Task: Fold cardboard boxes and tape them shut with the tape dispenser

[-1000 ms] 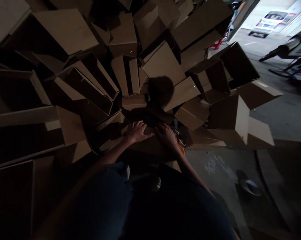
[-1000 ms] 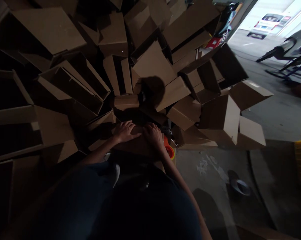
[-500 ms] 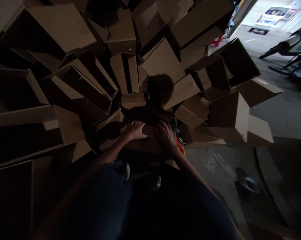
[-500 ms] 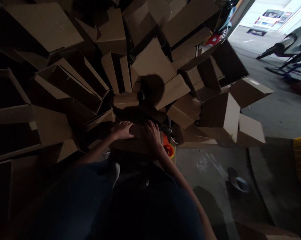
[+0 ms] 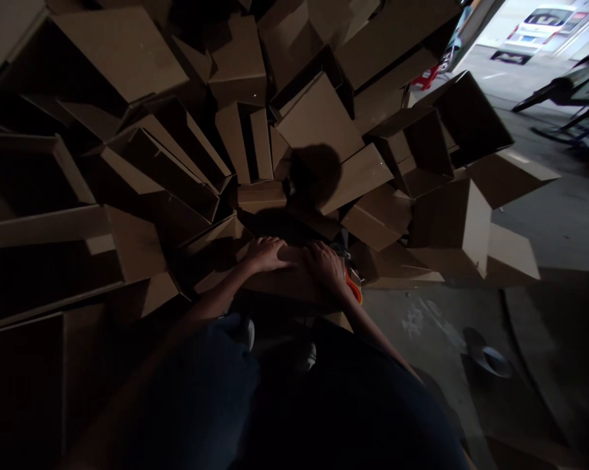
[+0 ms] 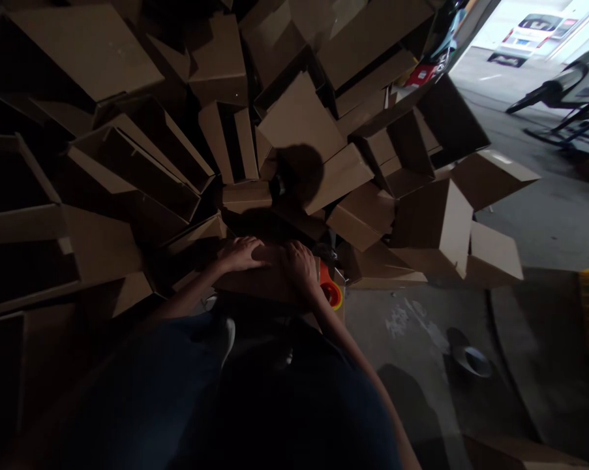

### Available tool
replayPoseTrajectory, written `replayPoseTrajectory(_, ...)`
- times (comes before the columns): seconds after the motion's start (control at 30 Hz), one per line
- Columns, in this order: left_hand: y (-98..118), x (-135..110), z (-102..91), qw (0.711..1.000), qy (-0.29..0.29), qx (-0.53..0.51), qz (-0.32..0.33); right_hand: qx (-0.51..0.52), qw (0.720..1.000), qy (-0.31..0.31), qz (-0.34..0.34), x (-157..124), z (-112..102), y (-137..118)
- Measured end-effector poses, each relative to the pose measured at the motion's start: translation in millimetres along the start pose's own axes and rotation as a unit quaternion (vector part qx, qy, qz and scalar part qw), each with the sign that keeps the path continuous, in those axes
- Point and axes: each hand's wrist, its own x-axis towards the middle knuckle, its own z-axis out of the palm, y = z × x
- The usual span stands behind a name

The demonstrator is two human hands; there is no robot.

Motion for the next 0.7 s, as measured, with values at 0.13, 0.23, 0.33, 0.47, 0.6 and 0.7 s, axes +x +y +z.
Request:
replayPoseTrajectory(0.13,-2.5,0.2,0.5,1.000,0.010,0.012,0.010,-0.004,1.000,-0.004,0.003,0.3,-3.0,-1.2)
replayPoseTrajectory(0.23,-2.1,-1.8,-1.2,0.999,0.001,0.029,0.017,-0.006,1.000,-0.007,0.009,-0.2,-4.6,-1.7)
replayPoseTrajectory(0.33,-0.2,-4.5,-3.2,0.999,-0.015,0.035,0.012,-0.005,1.000,-0.006,0.005,-0.8,-4.8,-1.9)
replayPoseTrajectory(0.47,2.7,-6.8,-5.8,0.999,-0.022,0.030,0.003,-0.004,1.000,-0.013,-0.002,-0.5,-4.7,-3.1)
replayPoseTrajectory(0.6,4.0,-5.7,-7.6,0.999,-0.039,0.027,0.005,-0.018,1.000,-0.018,-0.003,-0.5,-6.2,-5.0)
replayPoseTrajectory(0.7,3.8,-4.7,-8.0,0.999,-0.041,0.028,0.012,-0.024,1.000,-0.011,0.001,-1.3,-7.0,-5.1)
